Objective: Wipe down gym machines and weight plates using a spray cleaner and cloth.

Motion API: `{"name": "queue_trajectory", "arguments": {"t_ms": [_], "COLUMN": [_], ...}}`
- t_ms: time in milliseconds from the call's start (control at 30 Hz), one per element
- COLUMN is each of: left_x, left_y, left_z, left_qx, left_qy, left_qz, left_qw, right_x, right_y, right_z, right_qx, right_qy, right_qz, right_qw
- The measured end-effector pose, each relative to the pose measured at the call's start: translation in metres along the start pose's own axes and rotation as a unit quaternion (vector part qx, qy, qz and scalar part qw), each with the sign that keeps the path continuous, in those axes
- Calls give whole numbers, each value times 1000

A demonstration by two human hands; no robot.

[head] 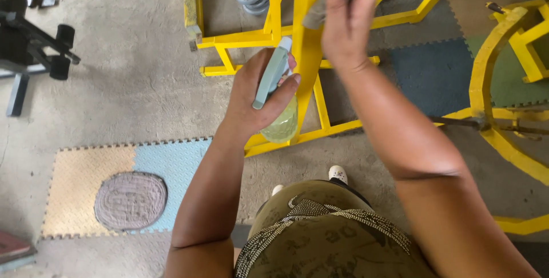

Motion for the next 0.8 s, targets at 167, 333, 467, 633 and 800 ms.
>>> {"name": "queue_trajectory", "arguments": {"t_ms": [167, 333, 467, 633, 800], "left_x": [-7, -6, -2, 6, 4], "left_y": [4, -13, -26, -30, 9], "left_z": [-23, -64, -101, -124, -118], "left_qx": [-58, -102, -86, -108, -145], "left_qy": [59, 84, 90, 143, 221], "left_qz": [-43, 10, 54, 98, 95], "left_qw": [996, 991, 991, 979, 960], "right_x": [66, 190, 259, 221, 60], "right_y": [55, 142, 246, 216, 126], "right_z": [-17, -22, -39, -70, -61], "right_qx": [-167, -248, -142, -319, -427], "right_qy": [-5, -137, -256, -204, -165], "right_qz": [-67, -176, -369, -659, -457], "right_qw": [984, 943, 882, 650, 763]}}
Point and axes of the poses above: each hand's wrist, its own x-axis away from the middle knuckle, its own z-axis out of the back of the hand, y = z × x, the point moved 8 cm from there along -x, towards the middle knuckle, and after that the axes turned 3 degrees about x, right-handed, at the moved point
